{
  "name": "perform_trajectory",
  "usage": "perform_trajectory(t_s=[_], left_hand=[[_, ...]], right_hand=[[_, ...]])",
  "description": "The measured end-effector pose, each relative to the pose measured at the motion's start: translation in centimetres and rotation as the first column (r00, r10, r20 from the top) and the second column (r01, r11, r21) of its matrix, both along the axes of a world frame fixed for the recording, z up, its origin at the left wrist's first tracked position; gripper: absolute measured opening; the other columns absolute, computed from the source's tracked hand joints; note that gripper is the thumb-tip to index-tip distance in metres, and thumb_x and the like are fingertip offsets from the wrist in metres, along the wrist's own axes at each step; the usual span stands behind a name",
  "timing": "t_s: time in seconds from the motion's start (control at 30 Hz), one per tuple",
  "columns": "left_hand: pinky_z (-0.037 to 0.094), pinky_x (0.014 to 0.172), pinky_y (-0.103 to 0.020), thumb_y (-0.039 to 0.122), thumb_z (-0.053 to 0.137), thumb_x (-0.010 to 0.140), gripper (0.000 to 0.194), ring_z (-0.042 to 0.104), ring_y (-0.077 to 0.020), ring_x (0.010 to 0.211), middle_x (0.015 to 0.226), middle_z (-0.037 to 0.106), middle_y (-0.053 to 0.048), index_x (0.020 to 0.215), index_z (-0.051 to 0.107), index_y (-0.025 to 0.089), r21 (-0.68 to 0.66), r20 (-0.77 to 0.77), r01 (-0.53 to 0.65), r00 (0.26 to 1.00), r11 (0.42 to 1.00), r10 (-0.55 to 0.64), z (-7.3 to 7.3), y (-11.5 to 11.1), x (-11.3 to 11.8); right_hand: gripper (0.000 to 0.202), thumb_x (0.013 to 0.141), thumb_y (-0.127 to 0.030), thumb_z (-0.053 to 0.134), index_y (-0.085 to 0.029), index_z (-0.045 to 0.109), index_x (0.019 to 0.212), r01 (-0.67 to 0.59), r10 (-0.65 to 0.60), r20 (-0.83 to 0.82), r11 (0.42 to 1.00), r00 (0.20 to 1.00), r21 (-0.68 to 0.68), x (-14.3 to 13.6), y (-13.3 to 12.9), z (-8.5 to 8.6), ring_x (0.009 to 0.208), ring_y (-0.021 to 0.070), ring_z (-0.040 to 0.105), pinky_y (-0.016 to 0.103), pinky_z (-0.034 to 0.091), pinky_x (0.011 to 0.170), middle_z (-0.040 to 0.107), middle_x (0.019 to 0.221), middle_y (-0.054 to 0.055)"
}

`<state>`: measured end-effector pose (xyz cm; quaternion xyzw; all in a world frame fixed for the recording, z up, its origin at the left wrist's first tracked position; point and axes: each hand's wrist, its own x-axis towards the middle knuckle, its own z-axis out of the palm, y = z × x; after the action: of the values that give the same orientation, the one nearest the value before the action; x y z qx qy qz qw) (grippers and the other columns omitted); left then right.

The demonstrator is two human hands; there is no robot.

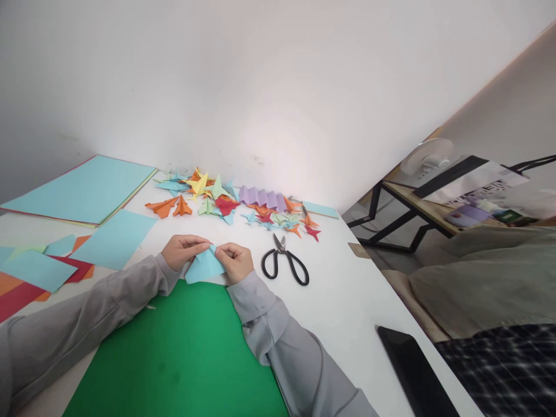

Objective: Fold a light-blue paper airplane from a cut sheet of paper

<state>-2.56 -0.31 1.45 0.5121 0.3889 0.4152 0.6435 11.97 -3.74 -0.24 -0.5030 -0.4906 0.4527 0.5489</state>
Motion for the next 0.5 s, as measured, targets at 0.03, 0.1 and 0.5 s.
perform_trajectory(t_s=[0.03, 0.1, 0.5], left_hand=[[0.035, 0.039, -0.019, 0.035, 0.073, 0.049, 0.027, 0.043, -0.0063, 0.041, 0.047, 0.057, 0.002, 0.065, 0.068, 0.014, 0.004, -0.016, -0.003, 1.0, 1.0, 0.004, -0.03, -0.01, -0.01], [0.036, 0.038, -0.018, 0.037, 0.073, 0.048, 0.029, 0.044, -0.0064, 0.04, 0.046, 0.056, 0.002, 0.063, 0.068, 0.013, -0.007, -0.031, -0.012, 0.999, 1.0, 0.012, -0.08, -0.01, -0.02], [0.04, 0.038, -0.018, 0.032, 0.075, 0.044, 0.024, 0.049, -0.0078, 0.041, 0.046, 0.06, 0.001, 0.058, 0.068, 0.014, -0.061, -0.018, -0.052, 0.999, 0.997, 0.051, -0.26, 0.34, -0.1]], right_hand=[[0.022, 0.059, -0.038, 0.066, -0.016, 0.063, 0.058, 0.002, -0.002, 0.012, 1.0, 1.0, 0.004, 0.0, -0.01, 0.0, 0.041, 0.0075, 0.038, 0.022, 0.028, 0.042, 0.049, 0.043, -0.004], [0.022, 0.059, -0.038, 0.066, -0.016, 0.063, 0.058, 0.01, -0.011, 0.032, 1.0, 0.999, 0.014, -0.01, -0.02, 0.0, 0.041, 0.0079, 0.039, 0.022, 0.03, 0.042, 0.051, 0.043, -0.004], [0.018, 0.059, -0.034, 0.066, -0.016, 0.067, 0.061, 0.061, -0.071, 0.148, 0.995, 0.986, 0.074, -0.08, -0.3, 0.53, 0.049, 0.0109, 0.048, 0.023, 0.037, 0.048, 0.06, 0.052, 0.0]])
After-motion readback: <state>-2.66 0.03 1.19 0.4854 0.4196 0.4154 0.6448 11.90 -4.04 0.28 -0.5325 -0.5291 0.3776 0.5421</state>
